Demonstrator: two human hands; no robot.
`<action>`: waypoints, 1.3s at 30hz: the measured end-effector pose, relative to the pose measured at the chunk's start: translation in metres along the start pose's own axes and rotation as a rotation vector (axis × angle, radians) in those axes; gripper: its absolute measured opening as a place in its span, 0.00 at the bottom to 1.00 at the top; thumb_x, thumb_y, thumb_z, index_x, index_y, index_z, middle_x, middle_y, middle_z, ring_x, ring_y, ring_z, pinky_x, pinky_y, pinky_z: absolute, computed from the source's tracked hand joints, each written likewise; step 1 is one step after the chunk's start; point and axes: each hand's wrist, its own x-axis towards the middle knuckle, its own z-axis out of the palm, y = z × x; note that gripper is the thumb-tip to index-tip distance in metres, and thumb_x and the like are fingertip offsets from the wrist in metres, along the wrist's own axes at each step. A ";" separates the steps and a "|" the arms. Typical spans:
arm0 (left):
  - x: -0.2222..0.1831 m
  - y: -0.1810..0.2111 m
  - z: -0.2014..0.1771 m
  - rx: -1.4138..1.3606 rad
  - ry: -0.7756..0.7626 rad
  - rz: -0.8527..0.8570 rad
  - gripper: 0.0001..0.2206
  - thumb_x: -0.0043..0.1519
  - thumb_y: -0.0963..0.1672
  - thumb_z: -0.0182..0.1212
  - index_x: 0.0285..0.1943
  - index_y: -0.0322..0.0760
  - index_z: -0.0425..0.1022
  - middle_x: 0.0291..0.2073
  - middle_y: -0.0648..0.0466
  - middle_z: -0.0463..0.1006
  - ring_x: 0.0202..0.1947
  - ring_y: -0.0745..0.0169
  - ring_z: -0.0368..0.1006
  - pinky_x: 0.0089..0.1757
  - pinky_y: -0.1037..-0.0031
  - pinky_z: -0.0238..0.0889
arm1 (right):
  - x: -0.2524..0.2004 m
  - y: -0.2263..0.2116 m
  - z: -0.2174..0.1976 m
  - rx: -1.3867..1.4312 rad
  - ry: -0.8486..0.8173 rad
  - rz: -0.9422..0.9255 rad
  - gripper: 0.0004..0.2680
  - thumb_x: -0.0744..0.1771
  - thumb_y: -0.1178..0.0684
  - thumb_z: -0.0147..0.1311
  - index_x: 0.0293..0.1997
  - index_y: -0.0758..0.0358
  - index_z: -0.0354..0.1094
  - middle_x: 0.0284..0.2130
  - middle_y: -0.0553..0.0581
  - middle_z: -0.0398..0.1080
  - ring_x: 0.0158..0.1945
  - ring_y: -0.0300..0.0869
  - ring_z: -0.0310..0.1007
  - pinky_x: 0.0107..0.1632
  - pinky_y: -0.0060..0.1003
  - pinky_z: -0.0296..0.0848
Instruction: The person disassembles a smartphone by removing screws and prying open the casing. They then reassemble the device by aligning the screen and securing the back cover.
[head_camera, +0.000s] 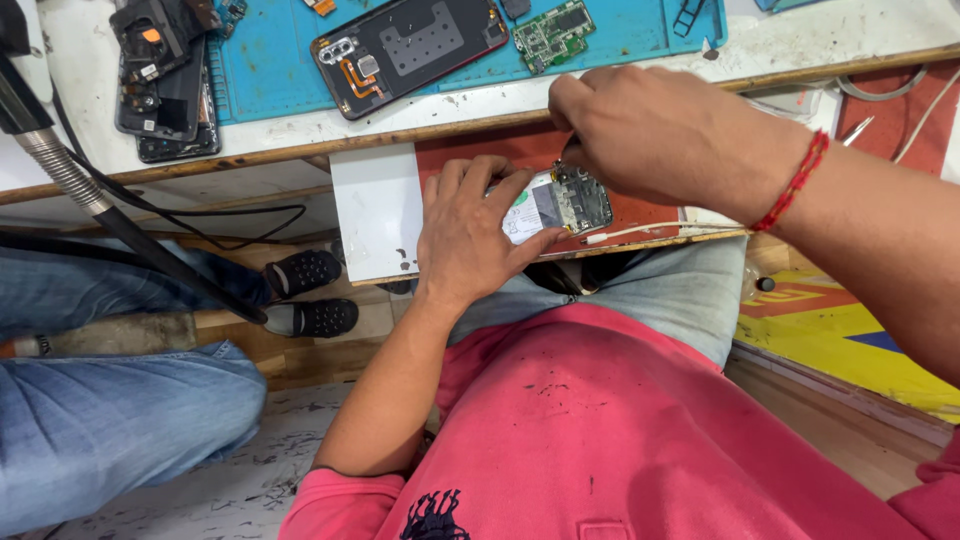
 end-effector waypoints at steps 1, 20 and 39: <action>-0.001 0.000 0.000 0.011 0.006 0.008 0.27 0.52 0.55 0.74 0.56 0.40 0.79 0.50 0.52 0.74 0.51 0.49 0.66 0.51 0.58 0.57 | -0.001 -0.001 0.001 0.018 -0.008 -0.036 0.08 0.65 0.54 0.53 0.43 0.70 0.66 0.35 0.67 0.73 0.38 0.63 0.76 0.39 0.53 0.74; 0.001 0.008 0.001 0.061 0.010 -0.006 0.27 0.54 0.57 0.71 0.56 0.40 0.80 0.50 0.53 0.75 0.51 0.49 0.66 0.50 0.57 0.57 | -0.025 0.016 0.026 0.268 0.144 -0.040 0.09 0.66 0.55 0.59 0.46 0.67 0.66 0.35 0.66 0.73 0.40 0.63 0.74 0.43 0.53 0.72; 0.033 0.017 0.018 0.004 0.062 0.088 0.06 0.60 0.45 0.71 0.40 0.41 0.81 0.35 0.58 0.76 0.38 0.54 0.71 0.39 0.62 0.63 | -0.087 0.033 0.102 1.075 0.482 0.259 0.08 0.68 0.67 0.58 0.45 0.69 0.59 0.46 0.60 0.75 0.48 0.36 0.76 0.49 0.30 0.80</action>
